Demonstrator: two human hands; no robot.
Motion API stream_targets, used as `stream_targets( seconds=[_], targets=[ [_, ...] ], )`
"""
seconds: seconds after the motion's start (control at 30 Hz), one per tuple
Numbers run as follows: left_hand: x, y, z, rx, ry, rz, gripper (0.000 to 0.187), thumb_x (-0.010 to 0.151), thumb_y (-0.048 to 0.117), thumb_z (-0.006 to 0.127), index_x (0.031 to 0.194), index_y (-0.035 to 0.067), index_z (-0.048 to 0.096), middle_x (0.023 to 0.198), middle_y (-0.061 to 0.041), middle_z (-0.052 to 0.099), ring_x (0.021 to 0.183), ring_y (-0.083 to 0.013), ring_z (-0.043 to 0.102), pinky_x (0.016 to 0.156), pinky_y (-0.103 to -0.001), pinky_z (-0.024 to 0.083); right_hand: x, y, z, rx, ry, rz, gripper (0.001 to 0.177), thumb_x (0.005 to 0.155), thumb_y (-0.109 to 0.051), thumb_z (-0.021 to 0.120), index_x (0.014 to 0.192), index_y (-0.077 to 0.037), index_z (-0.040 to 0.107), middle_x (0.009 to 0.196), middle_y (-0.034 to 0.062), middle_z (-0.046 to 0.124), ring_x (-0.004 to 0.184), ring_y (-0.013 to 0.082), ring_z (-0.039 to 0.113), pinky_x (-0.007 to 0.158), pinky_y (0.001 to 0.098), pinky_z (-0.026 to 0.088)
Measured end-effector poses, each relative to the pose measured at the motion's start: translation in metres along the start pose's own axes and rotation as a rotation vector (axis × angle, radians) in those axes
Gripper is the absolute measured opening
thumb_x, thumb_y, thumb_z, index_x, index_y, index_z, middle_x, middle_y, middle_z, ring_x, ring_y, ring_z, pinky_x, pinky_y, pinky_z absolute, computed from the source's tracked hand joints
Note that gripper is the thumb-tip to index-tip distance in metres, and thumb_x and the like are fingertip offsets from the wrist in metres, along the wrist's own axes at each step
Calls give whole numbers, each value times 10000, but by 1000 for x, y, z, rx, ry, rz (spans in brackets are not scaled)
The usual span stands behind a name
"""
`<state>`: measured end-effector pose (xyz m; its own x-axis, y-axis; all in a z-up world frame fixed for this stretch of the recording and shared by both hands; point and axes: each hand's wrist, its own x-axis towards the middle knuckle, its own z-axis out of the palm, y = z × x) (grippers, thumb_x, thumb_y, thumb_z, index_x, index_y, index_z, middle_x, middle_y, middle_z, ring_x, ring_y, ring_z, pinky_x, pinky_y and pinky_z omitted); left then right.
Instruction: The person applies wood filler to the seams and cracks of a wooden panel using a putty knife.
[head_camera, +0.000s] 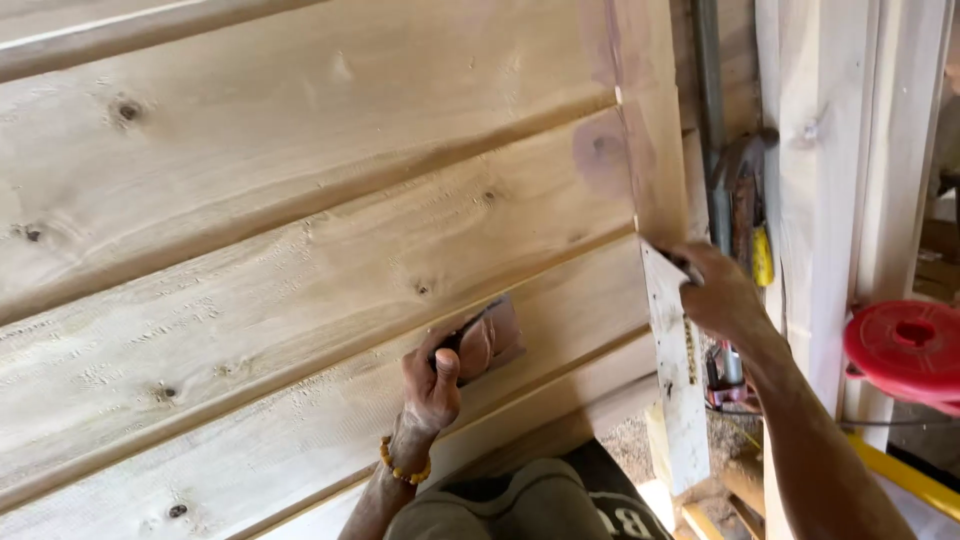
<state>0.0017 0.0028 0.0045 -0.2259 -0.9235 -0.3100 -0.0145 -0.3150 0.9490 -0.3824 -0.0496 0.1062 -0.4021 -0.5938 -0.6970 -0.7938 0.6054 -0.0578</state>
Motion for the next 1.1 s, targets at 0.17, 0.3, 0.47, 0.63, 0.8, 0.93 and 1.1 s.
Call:
stream_targets(
  seconds=[0.17,0.3,0.47,0.63,0.8,0.93,1.1],
  targets=[
    [10,7,-2,-29,-13,69,667,1099,592,421,1292,-4,650,995,-199,739,908,-264,720,816,-353,546,-14,-33,8,82,-26,295,680,913,-20,557,1554,-241,525,1434,136,643,1144,322,707,996,475,566],
    [3,1,-2,-15,-64,-80,703,1028,600,426,1291,-4,671,812,-176,712,719,-245,679,713,-339,537,-26,-61,37,14,117,191,615,889,-3,576,1486,-143,528,1406,167,590,1206,330,619,1064,464,494],
    [14,18,-4,-61,-69,31,684,1085,589,415,1275,-23,652,920,-183,733,834,-245,725,765,-338,550,-27,-34,55,-24,158,159,622,792,12,642,1395,-129,585,1343,141,626,1180,333,629,1041,465,508],
    [8,-7,-2,-8,-73,-21,686,1070,574,406,1303,-14,669,896,-196,712,849,-284,705,788,-365,550,-6,-37,30,131,178,170,635,851,34,540,1446,-174,622,1286,146,708,1083,286,705,951,397,557],
    [8,5,-2,-2,-108,-76,688,1034,573,412,1281,-11,679,844,-178,721,749,-267,698,723,-354,546,-33,-15,25,28,192,-30,541,818,25,611,1339,-118,644,1331,140,680,1079,289,682,881,386,560],
    [10,7,-3,-37,-73,37,653,1102,556,410,1281,-25,648,952,-192,738,896,-280,734,816,-354,562,-45,-1,7,133,38,324,605,946,17,570,1509,-206,575,1387,145,672,917,406,736,688,525,606],
    [15,10,-2,-38,-86,12,652,1075,561,420,1257,-19,654,966,-206,759,917,-278,762,820,-348,574,-40,6,82,-19,294,61,519,815,36,646,1315,-104,636,1294,161,642,1132,307,651,914,436,574]
  ],
)
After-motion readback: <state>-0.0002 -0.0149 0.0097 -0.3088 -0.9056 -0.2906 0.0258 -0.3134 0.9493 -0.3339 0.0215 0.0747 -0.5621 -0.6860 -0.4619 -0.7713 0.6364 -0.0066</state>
